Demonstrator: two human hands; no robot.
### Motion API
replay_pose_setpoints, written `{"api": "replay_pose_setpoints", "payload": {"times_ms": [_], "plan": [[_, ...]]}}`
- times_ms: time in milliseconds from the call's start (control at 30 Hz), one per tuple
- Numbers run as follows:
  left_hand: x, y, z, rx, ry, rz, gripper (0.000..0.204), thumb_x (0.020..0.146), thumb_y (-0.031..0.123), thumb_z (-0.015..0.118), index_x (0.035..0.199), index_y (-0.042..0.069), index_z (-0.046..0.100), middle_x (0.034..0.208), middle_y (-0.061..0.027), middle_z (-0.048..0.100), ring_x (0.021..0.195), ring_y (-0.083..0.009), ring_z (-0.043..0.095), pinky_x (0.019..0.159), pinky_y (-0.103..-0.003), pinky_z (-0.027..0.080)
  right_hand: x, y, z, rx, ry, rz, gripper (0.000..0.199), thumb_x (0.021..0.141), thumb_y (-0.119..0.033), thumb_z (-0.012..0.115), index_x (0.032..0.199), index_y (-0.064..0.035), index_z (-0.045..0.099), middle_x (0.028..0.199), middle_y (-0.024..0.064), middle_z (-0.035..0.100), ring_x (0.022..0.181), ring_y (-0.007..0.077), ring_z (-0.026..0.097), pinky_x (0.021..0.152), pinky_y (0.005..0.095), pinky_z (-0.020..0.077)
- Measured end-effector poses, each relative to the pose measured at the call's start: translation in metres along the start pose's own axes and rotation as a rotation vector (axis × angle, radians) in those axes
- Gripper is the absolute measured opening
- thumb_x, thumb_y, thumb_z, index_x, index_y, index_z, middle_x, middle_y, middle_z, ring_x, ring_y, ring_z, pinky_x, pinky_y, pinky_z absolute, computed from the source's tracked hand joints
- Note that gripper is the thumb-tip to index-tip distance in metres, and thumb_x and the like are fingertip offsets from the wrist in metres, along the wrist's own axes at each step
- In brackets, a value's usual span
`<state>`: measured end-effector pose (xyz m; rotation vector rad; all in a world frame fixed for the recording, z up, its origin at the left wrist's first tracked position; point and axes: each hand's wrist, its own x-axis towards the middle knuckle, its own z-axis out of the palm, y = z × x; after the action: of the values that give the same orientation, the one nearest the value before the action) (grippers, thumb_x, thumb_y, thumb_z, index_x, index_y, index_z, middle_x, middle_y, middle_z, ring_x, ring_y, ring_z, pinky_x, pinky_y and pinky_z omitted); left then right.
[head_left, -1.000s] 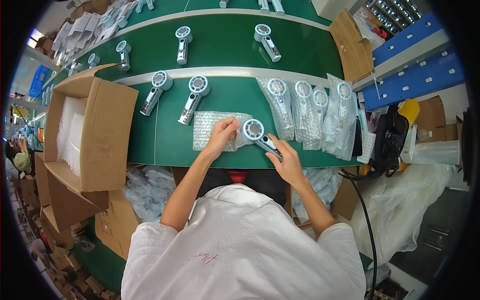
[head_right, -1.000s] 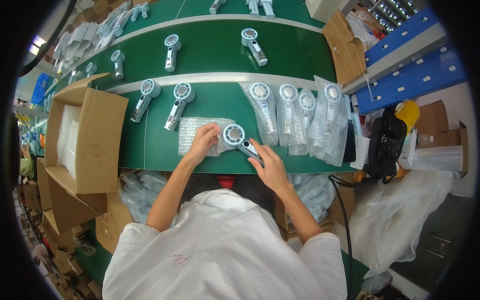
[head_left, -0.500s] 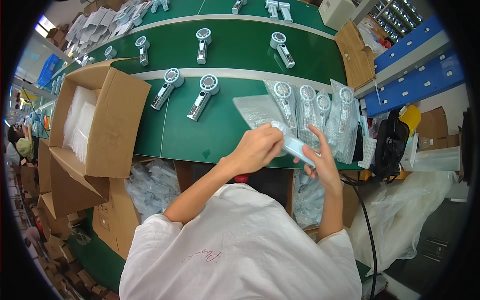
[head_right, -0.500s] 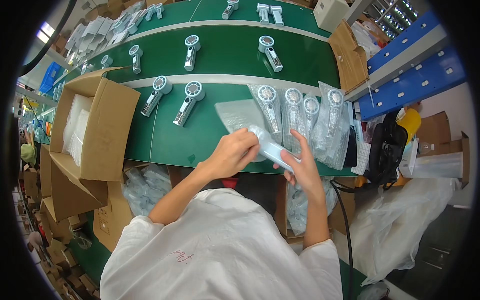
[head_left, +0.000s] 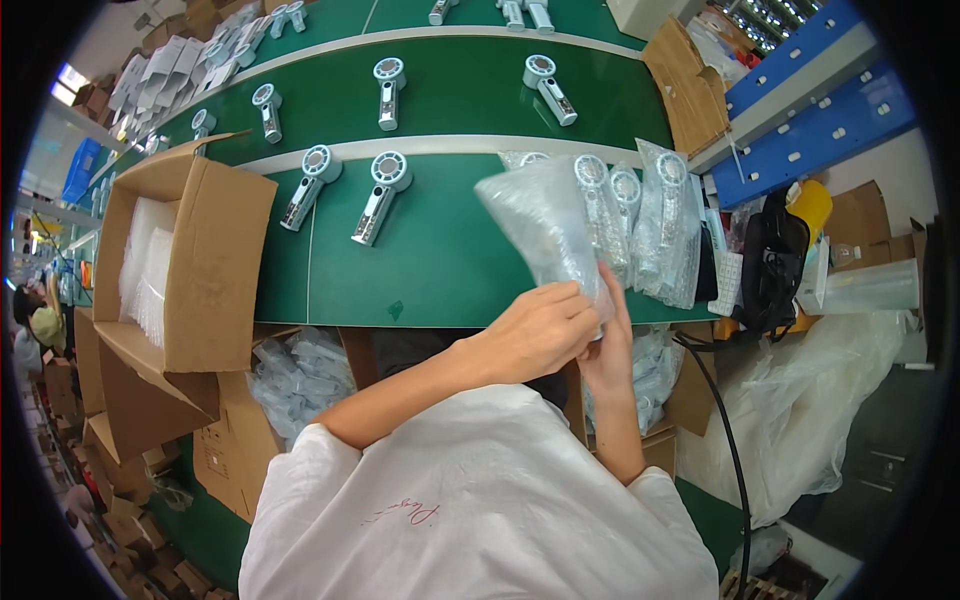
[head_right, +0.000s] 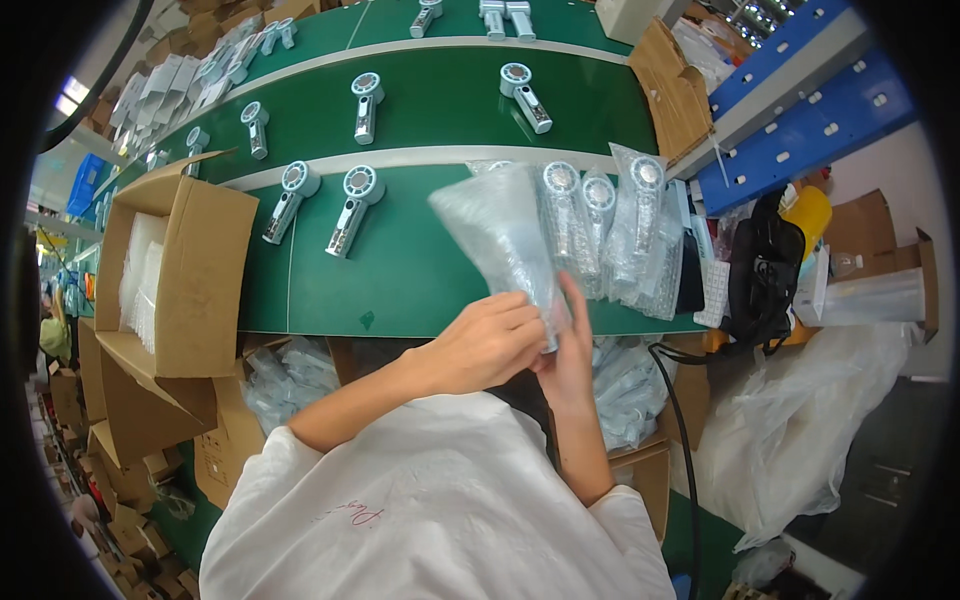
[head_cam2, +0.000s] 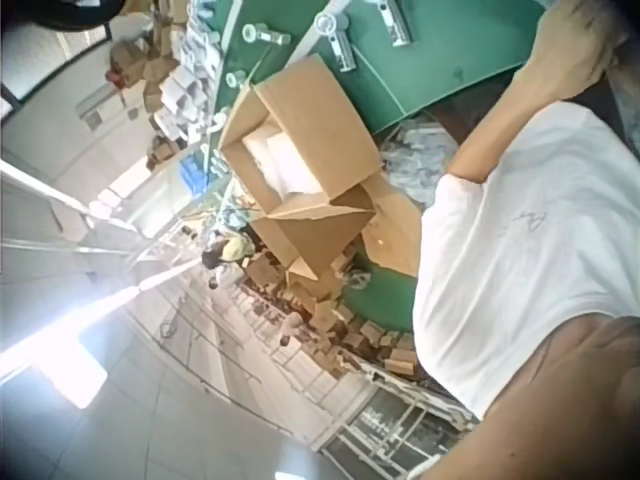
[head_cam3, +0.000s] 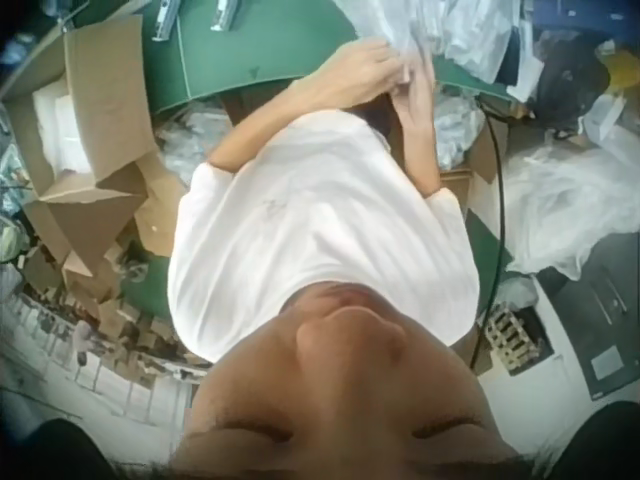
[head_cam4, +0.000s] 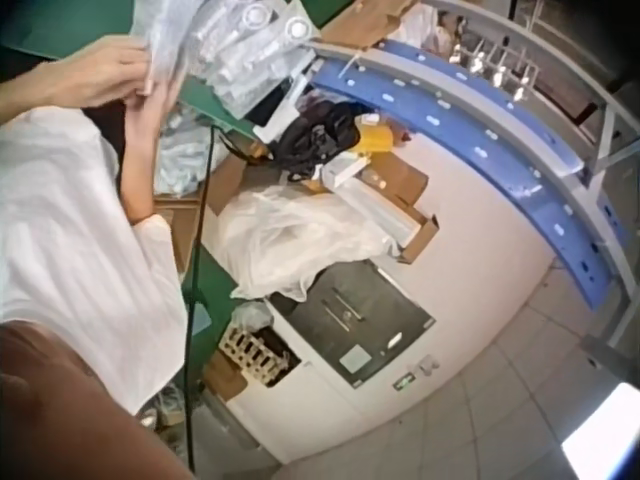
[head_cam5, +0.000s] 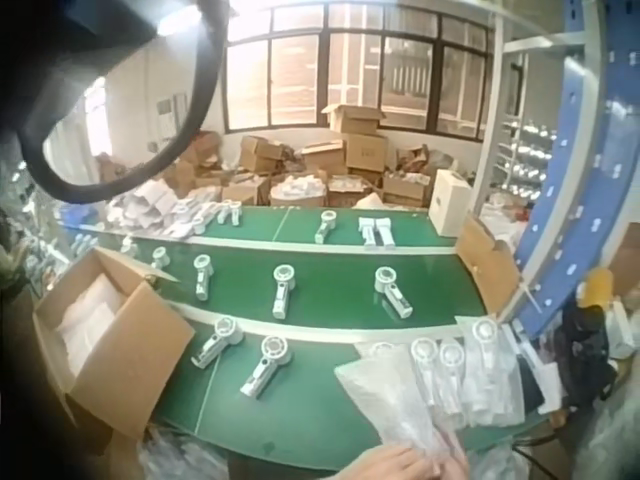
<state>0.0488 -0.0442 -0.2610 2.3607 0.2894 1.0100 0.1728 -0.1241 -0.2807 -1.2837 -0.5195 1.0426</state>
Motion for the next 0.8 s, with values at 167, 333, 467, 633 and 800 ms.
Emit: {"api": "replay_pose_setpoints", "payload": {"times_ms": [167, 333, 467, 633, 800], "plan": [[0.002, -0.006, -0.029, -0.258, 0.015, -0.273, 0.007, 0.089, 0.002, 0.061, 0.085, 0.005, 0.057, 0.079, -0.0043, 0.05, 0.071, -0.0202, 0.044, 0.063, -0.031, 0.039, -0.01, -0.056, 0.001, 0.412, 0.256, 0.466, 0.053, 0.105, -0.028, 0.048, 0.152, -0.0078, 0.035, 0.076, 0.0103, 0.065, 0.039, 0.0057, 0.039, 0.037, 0.0196, 0.0367], [0.056, -0.008, -0.046, -0.396, -0.081, -0.16, 0.007, 0.09, 0.004, 0.058, 0.084, 0.004, 0.056, 0.079, -0.0071, 0.051, 0.069, -0.0226, 0.045, 0.065, -0.033, 0.04, 0.003, 0.008, -0.108, 0.544, -0.723, 0.081, 0.064, 0.105, -0.043, 0.047, 0.152, -0.0026, 0.033, 0.094, 0.0138, 0.065, 0.065, 0.013, 0.059, 0.053, 0.0263, 0.0527], [0.051, 0.014, -0.017, -0.457, -0.19, 0.0, 0.01, 0.092, 0.005, 0.056, 0.082, 0.003, 0.056, 0.077, -0.0077, 0.051, 0.069, -0.0247, 0.046, 0.066, -0.032, 0.04, -0.039, -0.021, -0.04, 0.732, -0.389, 0.67, 0.06, 0.103, -0.04, 0.051, 0.15, -0.0061, 0.038, 0.117, 0.0181, 0.062, 0.097, 0.02, 0.063, 0.074, 0.0313, 0.0558], [0.058, 0.017, -0.013, -0.588, -0.834, 0.234, 0.011, 0.093, 0.008, 0.054, 0.088, 0.002, 0.062, 0.086, -0.0116, 0.062, 0.076, -0.0283, 0.055, 0.071, -0.038, 0.046, -0.039, 0.019, -0.074, 0.23, -0.436, 0.404, 0.043, 0.098, -0.022, 0.058, 0.139, -0.0094, 0.055, 0.123, 0.0157, 0.061, 0.1, 0.0248, 0.061, 0.085, 0.0328, 0.052], [0.202, -0.168, -0.006, 0.188, -0.217, 0.025, 0.044, 0.075, -0.009, 0.064, 0.115, 0.009, 0.059, 0.105, -0.0106, 0.064, 0.078, -0.0272, 0.065, 0.068, -0.04, 0.054, -0.027, -0.028, -0.084, -0.578, -0.413, -0.17, 0.035, 0.089, -0.005, 0.061, 0.123, -0.0101, 0.068, 0.127, 0.0146, 0.058, 0.102, 0.0305, 0.059, 0.091, 0.0336, 0.0487]]}}
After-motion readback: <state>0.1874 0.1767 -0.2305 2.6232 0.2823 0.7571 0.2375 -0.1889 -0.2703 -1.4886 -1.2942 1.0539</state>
